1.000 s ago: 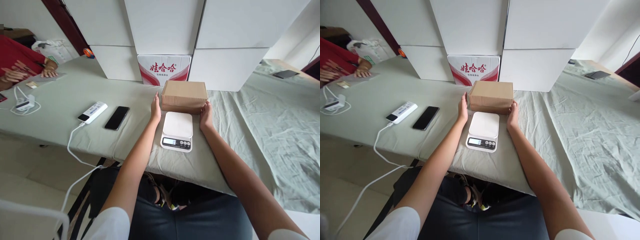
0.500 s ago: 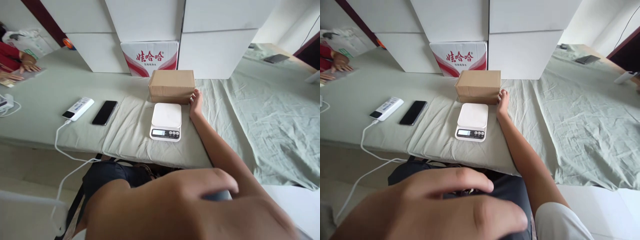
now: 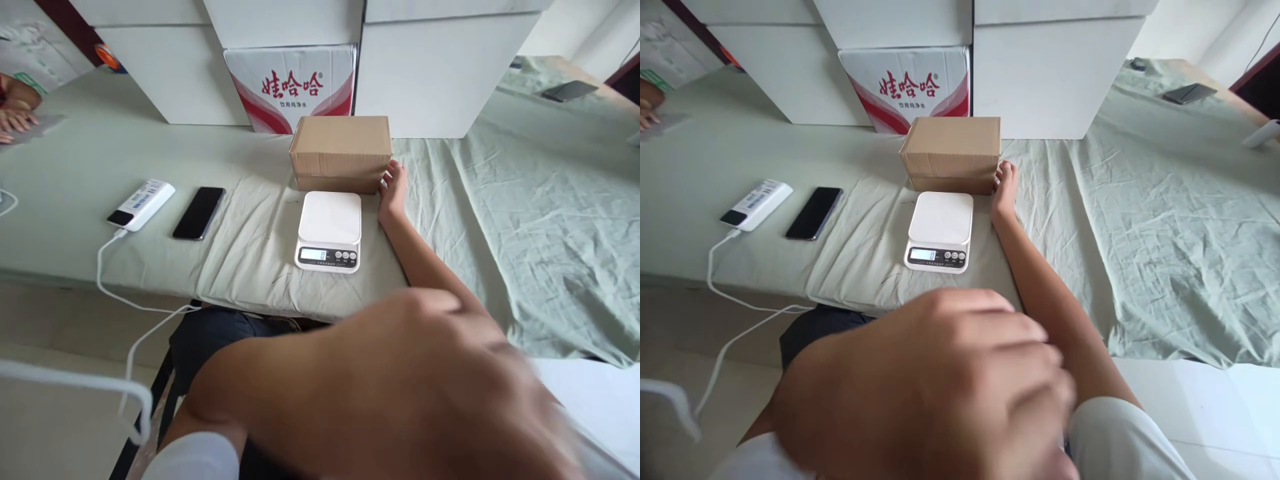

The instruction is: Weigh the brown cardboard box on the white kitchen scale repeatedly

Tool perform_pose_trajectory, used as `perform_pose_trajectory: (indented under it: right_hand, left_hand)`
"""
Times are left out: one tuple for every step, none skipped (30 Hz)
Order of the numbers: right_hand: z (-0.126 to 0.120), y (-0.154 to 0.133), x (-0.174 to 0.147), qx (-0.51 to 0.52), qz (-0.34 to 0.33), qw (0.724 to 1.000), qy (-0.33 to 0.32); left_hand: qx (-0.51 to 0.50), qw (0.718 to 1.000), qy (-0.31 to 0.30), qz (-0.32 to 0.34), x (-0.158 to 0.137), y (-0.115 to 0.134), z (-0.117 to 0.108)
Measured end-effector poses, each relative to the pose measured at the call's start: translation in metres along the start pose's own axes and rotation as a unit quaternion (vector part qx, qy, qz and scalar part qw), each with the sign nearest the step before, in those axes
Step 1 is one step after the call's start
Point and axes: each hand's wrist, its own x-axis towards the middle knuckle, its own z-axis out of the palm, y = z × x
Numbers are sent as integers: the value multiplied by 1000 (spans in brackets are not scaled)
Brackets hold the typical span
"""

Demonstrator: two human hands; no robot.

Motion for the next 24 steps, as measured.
perform_pose_trajectory:
  right_hand:
    - [1, 0, -2, -3, -8, 1000, 1]
    - [1, -1, -4, -5, -15, 1000, 1]
    - [2, -2, -7, -6, -21, 1000, 0]
    - [3, -4, -9, -7, -26, 1000, -3]
    - [4, -5, -11, -7, -29, 1000, -7]
    - [4, -7, -13, -6, -30, 999, -10]
    - [5, -8, -14, -5, -29, 999, -12]
    - [5, -9, -15, -5, -27, 1000, -16]
    - [5, -10, -16, -5, -22, 1000, -20]
    - [4, -11, -16, -5, -18, 1000, -26]
    - [4, -11, -16, -6, -12, 999, -31]
    - [3, -10, -15, -6, -8, 999, -36]
    - [2, -10, -15, -7, -7, 999, -40]
    - [2, -8, -14, -6, -10, 999, -44]
    - [1, -7, -13, -6, -14, 999, -47]
    - [0, -5, -13, -6, -20, 998, -51]
    - [0, -4, -13, -6, -27, 998, -56]
    - [0, -3, -12, -8, -33, 998, -61]
    - [0, -2, -12, -10, -38, 997, -67]
    - [0, -2, -12, -14, -44, 996, -73]
    - [1, -2, -13, -18, -51, 995, -79]
    - [1, -2, -13, -21, -57, 995, -84]
    - [2, -3, -13, -23, -62, 994, -89]
    - [2, -3, -13, -24, -66, 993, -93]
  left_hand:
    - [3, 1000, -11, 1, -5, -20, -3]
    - [-6, 1000, 15, -9, -11, -46, -3]
    - [-22, 997, 69, -19, -20, -78, -2]
    - [-39, 989, 138, -37, -30, -114, 1]
    - [-55, 972, 219, -68, -40, -153, 3]
    - [-72, 940, 312, -117, -50, -192, 6]
    - [-94, 888, 415, -174, -58, -230, 7]
    - [-118, 827, 503, -223, -64, -264, 7]
    - [-149, 772, 559, -262, -67, -293, 7]
    - [-184, 726, 594, -293, -69, -317, 6]
    - [-223, 688, 614, -317, -69, -334, 4]
    - [-263, 661, 616, -338, -68, -347, 3]
    - [-300, 644, 609, -353, -67, -354, 3]
    - [-330, 639, 594, -361, -66, -358, 3]
    - [-351, 646, 573, -363, -65, -360, 4]
    - [-364, 658, 551, -361, -64, -360, 5]
    - [-371, 675, 531, -355, -64, -360, 6]
    - [-374, 689, 514, -348, -65, -360, 8]
    - [-376, 700, 502, -343, -66, -361, 9]
    - [-377, 706, 494, -338, -67, -362, 10]
    - [-377, 710, 491, -334, -67, -364, 11]
    - [-376, 713, 490, -332, -68, -365, 12]
    - [-374, 714, 491, -331, -68, -367, 13]
    - [-370, 714, 493, -333, -68, -369, 15]
